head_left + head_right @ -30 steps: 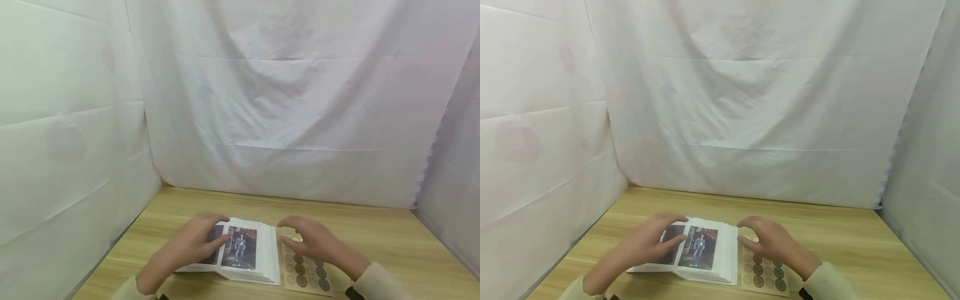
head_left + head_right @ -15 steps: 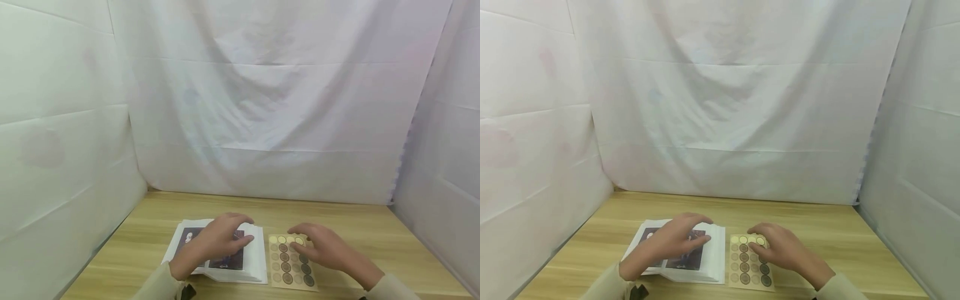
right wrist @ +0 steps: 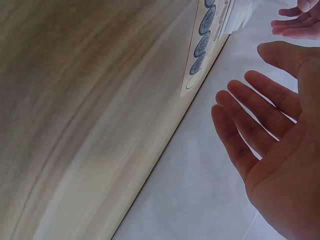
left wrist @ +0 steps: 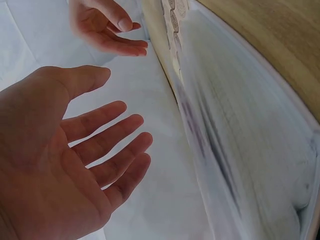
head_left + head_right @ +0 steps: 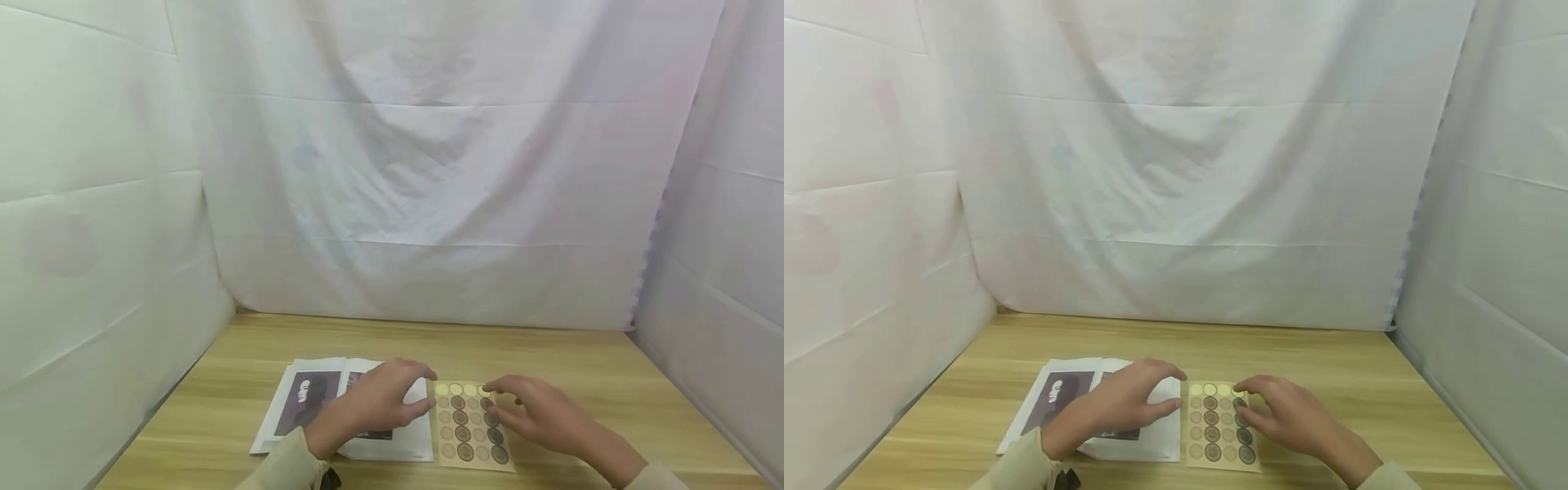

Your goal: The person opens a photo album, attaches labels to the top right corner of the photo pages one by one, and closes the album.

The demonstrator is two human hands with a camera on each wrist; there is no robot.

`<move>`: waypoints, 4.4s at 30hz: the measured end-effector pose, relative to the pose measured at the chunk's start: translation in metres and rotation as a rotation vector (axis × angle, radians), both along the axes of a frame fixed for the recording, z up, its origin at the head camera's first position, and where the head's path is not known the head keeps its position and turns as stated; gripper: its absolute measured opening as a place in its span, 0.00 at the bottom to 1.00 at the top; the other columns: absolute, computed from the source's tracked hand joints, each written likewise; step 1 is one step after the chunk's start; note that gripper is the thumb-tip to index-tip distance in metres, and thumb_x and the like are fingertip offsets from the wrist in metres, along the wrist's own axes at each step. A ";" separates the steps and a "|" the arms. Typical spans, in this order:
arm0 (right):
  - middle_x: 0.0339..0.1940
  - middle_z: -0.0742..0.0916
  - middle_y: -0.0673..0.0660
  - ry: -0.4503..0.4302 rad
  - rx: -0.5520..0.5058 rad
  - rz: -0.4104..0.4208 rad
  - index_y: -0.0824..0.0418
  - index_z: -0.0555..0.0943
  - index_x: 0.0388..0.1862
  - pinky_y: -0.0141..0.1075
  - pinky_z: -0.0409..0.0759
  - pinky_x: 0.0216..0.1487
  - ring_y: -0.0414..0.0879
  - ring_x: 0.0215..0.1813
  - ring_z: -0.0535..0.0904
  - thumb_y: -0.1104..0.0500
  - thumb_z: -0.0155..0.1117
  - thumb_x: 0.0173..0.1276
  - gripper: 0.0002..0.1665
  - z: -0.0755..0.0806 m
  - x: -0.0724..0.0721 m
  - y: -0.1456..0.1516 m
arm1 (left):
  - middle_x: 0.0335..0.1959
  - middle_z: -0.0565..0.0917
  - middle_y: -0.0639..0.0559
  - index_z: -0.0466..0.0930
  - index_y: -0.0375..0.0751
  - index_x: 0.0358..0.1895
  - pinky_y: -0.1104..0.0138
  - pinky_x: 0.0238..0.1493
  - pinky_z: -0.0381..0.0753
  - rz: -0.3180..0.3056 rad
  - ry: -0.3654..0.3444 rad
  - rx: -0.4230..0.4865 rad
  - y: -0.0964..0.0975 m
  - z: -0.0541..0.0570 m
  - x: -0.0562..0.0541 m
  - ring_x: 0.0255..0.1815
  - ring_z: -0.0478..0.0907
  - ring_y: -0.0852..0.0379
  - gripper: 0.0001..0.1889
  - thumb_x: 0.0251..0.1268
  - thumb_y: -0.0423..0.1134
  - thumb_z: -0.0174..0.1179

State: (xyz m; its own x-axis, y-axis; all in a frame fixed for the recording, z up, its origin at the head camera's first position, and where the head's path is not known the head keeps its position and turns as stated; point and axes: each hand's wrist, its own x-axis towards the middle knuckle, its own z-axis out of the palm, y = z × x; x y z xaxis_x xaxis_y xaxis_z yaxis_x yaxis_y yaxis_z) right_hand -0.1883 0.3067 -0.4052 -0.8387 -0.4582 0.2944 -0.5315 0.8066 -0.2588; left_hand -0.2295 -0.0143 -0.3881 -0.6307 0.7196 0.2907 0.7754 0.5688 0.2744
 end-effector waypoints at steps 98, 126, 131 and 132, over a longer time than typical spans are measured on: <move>0.47 0.82 0.66 -0.393 -0.648 0.014 0.70 0.58 0.84 0.35 0.91 0.48 0.43 0.42 0.88 0.63 0.80 0.66 0.55 -0.017 0.009 -0.002 | 0.48 0.90 0.45 0.77 0.34 0.64 0.66 0.47 0.92 0.075 -0.706 0.649 0.027 -0.041 0.002 0.51 0.91 0.48 0.23 0.65 0.24 0.66; 0.61 0.87 0.52 0.466 -0.220 -0.024 0.56 0.86 0.61 0.19 0.68 0.71 0.49 0.62 0.81 0.62 0.84 0.59 0.29 -0.005 0.016 -0.050 | 0.52 0.86 0.47 0.82 0.42 0.60 0.61 0.53 0.91 0.081 -0.827 0.736 0.027 -0.030 0.009 0.53 0.89 0.51 0.18 0.67 0.32 0.69; 0.46 0.87 0.44 0.481 -0.231 0.063 0.50 0.88 0.48 0.24 0.75 0.47 0.39 0.46 0.80 0.62 0.85 0.59 0.20 -0.004 0.014 -0.067 | 0.52 0.86 0.46 0.82 0.42 0.59 0.61 0.54 0.91 0.063 -0.836 0.753 0.027 -0.029 0.010 0.53 0.90 0.51 0.17 0.69 0.31 0.67; 0.44 0.87 0.43 0.481 -0.231 0.064 0.50 0.89 0.46 0.25 0.76 0.46 0.38 0.44 0.80 0.62 0.86 0.59 0.19 -0.004 0.013 -0.070 | 0.52 0.86 0.46 0.82 0.41 0.59 0.62 0.54 0.91 0.059 -0.835 0.757 0.027 -0.029 0.010 0.54 0.90 0.50 0.17 0.69 0.31 0.67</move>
State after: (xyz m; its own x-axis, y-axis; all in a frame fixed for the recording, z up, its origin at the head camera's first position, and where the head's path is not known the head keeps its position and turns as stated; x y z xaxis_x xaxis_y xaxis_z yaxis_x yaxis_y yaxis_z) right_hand -0.1756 0.2368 -0.4091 -0.5567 -0.3823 0.7375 -0.6802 0.7194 -0.1406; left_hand -0.2193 0.0128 -0.4173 -0.8591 0.4998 0.1105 0.1649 0.0658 0.9841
